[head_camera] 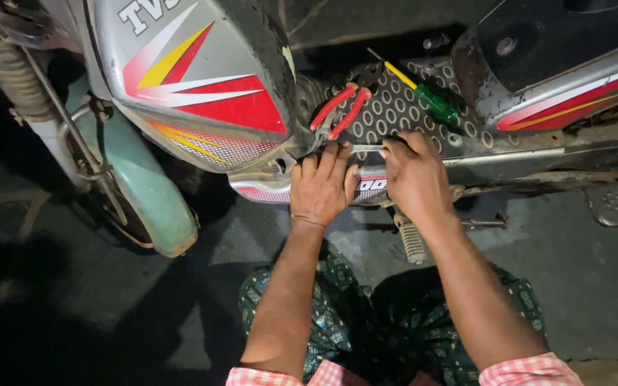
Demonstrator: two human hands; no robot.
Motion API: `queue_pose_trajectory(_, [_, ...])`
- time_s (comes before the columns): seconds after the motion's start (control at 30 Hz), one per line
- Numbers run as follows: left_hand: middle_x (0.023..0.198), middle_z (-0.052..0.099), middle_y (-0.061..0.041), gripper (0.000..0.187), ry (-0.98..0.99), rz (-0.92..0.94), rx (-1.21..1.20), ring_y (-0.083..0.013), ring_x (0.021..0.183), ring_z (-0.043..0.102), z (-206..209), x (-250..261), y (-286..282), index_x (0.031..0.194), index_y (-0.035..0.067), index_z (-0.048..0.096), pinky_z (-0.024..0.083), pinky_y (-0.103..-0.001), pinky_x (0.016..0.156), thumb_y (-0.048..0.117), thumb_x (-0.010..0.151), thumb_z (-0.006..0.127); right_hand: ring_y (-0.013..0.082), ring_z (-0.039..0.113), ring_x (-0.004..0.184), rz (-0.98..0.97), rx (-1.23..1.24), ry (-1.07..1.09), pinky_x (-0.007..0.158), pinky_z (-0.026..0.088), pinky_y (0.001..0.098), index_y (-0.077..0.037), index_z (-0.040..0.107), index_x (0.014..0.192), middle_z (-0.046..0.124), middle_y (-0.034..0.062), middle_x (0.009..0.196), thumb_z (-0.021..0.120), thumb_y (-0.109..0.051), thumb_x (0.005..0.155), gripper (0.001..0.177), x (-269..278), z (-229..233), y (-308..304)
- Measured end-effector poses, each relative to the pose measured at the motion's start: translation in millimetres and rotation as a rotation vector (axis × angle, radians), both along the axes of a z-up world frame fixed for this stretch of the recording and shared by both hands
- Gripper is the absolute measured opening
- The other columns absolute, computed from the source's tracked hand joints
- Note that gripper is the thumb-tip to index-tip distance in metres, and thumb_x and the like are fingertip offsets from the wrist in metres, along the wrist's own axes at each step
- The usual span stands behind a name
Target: The person is sitting on the floor and using a wrench to tighten a bolt on the frame of a TVS motorcycle. The person holds the wrench with both hands and applies force to the bolt near the footrest area.
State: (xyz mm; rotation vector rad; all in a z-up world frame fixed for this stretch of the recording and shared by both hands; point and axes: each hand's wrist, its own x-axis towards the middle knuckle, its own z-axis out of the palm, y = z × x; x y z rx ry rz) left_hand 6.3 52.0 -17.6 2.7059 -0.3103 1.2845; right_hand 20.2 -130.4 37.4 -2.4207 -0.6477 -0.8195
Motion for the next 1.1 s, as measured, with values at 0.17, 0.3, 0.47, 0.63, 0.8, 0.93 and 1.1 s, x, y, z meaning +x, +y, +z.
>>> queue_pose_trajectory(0.17, [0.129,0.064,0.0,0.04,-0.013,-0.006,-0.01,-0.0232,0.1,0.056,1,-1,0,0.131,0.016,0.069,0.043,-0.04,0.082,0.038,0.099,0.061,0.0385,0.063,0.106,-0.019,-0.002,0.023,0.091,0.053,0.0462,0.002,0.073,0.116,0.064,0.0187,0.115,0.072,-0.011,0.095,0.025,-5,-5,1])
queue_pose_trajectory(0.3, [0.127,0.064,0.0,0.039,0.011,-0.018,-0.022,-0.0236,0.096,0.056,4,-3,0,0.131,0.015,0.07,0.042,-0.04,0.081,0.036,0.099,0.062,0.0415,0.059,0.11,0.019,-0.088,0.026,0.094,0.05,0.0483,0.006,0.069,0.122,0.06,0.0218,0.12,0.079,-0.022,0.088,0.045,-8,0,-4])
queue_pose_trajectory(0.47, [0.128,0.065,-0.002,0.039,0.003,-0.028,-0.035,-0.0245,0.092,0.055,6,-3,0,0.129,0.014,0.07,0.042,-0.041,0.08,0.034,0.096,0.063,0.0415,0.058,0.112,-0.003,-0.104,0.113,0.097,0.048,0.0488,0.006,0.069,0.123,0.06,0.0205,0.12,0.081,-0.025,0.083,0.052,-8,4,-4])
queue_pose_trajectory(0.63, [0.128,0.065,-0.005,0.038,0.009,-0.043,-0.05,-0.0259,0.094,0.056,9,-4,-3,0.128,0.012,0.069,0.043,-0.042,0.083,0.03,0.095,0.064,0.0403,0.057,0.11,-0.072,-0.134,0.065,0.096,0.048,0.0485,0.005,0.072,0.118,0.06,0.0193,0.114,0.082,-0.027,0.084,0.048,-16,-1,1])
queue_pose_trajectory(0.8, [0.128,0.065,-0.006,0.038,0.045,-0.078,-0.066,-0.0272,0.097,0.056,14,-5,-3,0.128,0.01,0.069,0.042,-0.042,0.085,0.025,0.092,0.066,0.0382,0.057,0.109,-0.102,-0.093,0.03,0.093,0.047,0.048,0.006,0.072,0.117,0.061,0.0175,0.113,0.081,-0.023,0.084,0.044,-28,-4,8])
queue_pose_trajectory(0.93, [0.126,0.065,-0.008,0.04,0.063,-0.104,-0.066,-0.0279,0.099,0.057,17,-7,-1,0.127,0.008,0.069,0.043,-0.043,0.086,0.022,0.09,0.066,0.0381,0.057,0.107,-0.152,-0.113,0.065,0.092,0.046,0.05,0.004,0.073,0.114,0.06,0.0182,0.11,0.08,-0.021,0.084,0.04,-33,-5,13])
queue_pose_trajectory(1.1, [0.123,0.066,-0.008,0.039,0.064,-0.124,-0.067,-0.0282,0.098,0.057,21,-8,1,0.126,0.007,0.069,0.044,-0.043,0.086,0.019,0.089,0.066,0.0395,0.057,0.108,-0.204,-0.138,0.095,0.092,0.046,0.0511,0.002,0.072,0.104,0.061,0.0188,0.111,0.077,-0.02,0.087,0.028,-39,-8,17])
